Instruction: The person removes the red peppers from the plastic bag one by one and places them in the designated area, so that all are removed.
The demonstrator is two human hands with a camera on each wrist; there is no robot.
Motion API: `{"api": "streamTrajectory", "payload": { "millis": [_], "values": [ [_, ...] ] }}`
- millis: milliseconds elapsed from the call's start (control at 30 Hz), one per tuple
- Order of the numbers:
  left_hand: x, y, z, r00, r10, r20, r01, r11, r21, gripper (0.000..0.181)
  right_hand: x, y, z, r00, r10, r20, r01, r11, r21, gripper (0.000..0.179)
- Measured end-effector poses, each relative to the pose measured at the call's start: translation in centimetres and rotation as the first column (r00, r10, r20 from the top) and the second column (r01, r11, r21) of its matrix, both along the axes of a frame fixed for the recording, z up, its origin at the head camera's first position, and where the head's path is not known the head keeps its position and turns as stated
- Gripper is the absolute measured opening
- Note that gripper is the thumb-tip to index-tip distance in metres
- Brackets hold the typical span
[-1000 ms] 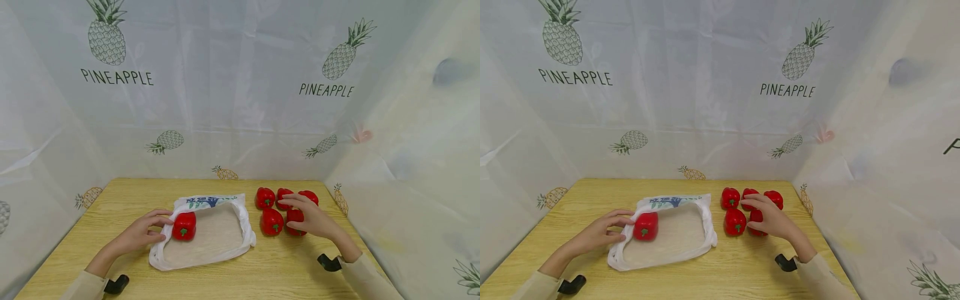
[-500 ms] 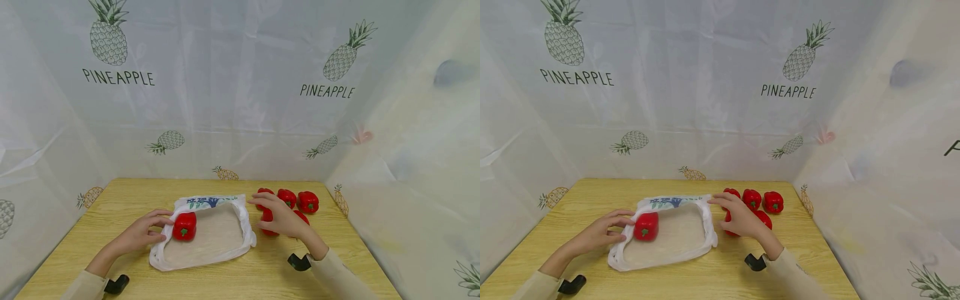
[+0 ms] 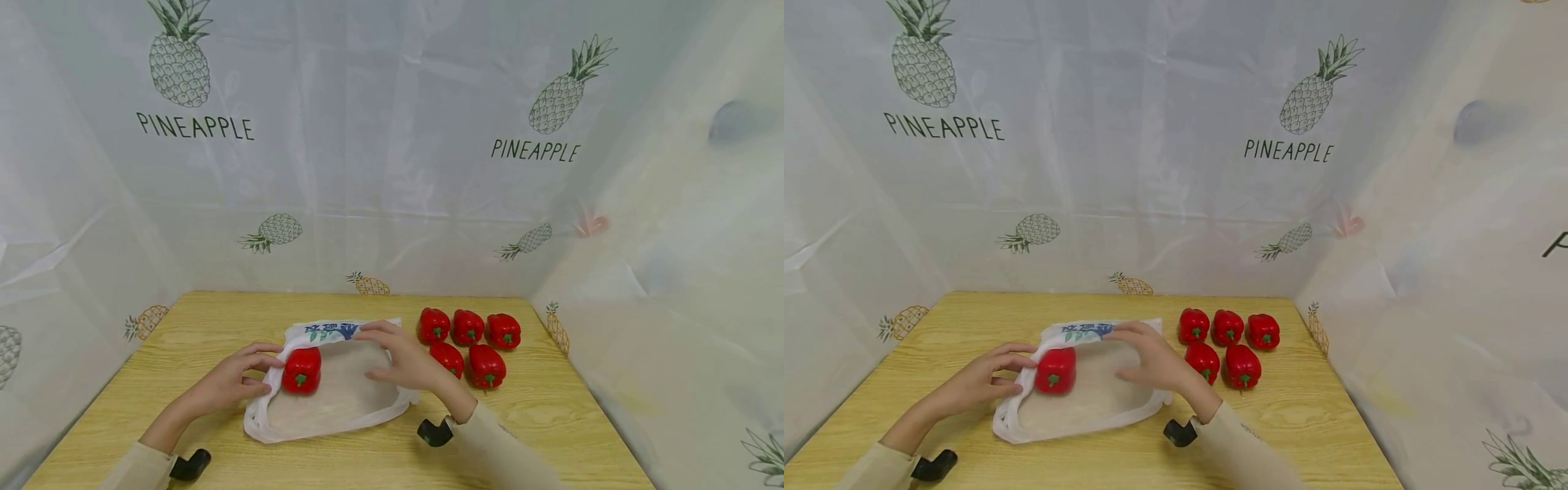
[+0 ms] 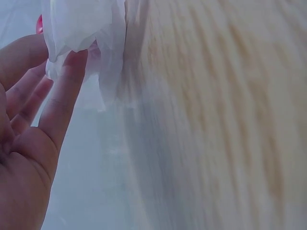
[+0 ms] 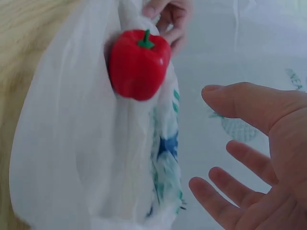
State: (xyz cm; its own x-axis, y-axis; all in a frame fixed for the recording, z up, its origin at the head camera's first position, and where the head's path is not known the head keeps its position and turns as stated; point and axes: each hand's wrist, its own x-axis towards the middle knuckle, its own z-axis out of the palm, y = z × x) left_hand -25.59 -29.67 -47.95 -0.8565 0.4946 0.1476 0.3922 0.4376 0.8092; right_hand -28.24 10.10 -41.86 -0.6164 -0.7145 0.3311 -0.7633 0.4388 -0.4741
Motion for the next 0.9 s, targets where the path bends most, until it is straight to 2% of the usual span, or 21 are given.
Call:
{"api": "streamTrajectory", "payload": {
  "millis": [233,467,567,733,900],
  "values": [
    [0.0,-0.1,0.0,1.0,-0.007,0.006,0.007,1.0,0.007,0.036,-0.3,-3.4,-1.1,0.999,0.045,-0.008,-0.044,0.998,0.036,0.061],
    [-0.1,-0.2,-0.1,1.0,-0.013,0.007,0.013,1.0,0.012,0.037,-0.7,-6.1,-2.0,0.995,0.063,-0.076,-0.059,0.996,0.059,0.061],
    [-0.1,-0.2,-0.2,1.0,-0.017,0.0,0.017,1.0,0.009,0.037,-0.9,-7.0,-2.4,0.996,0.066,-0.055,-0.063,0.996,0.056,0.061],
    [-0.2,-0.2,-0.2,1.0,-0.027,0.0,0.027,0.999,0.019,0.036,-1.0,-8.1,-3.1,0.996,0.086,0.033,-0.087,0.996,0.034,0.06],
    [-0.3,-0.2,-0.2,1.0,-0.029,-0.005,0.029,0.999,0.018,0.036,-1.1,-9.0,-3.4,0.995,0.089,0.044,-0.091,0.995,0.033,0.058]
  ]
}}
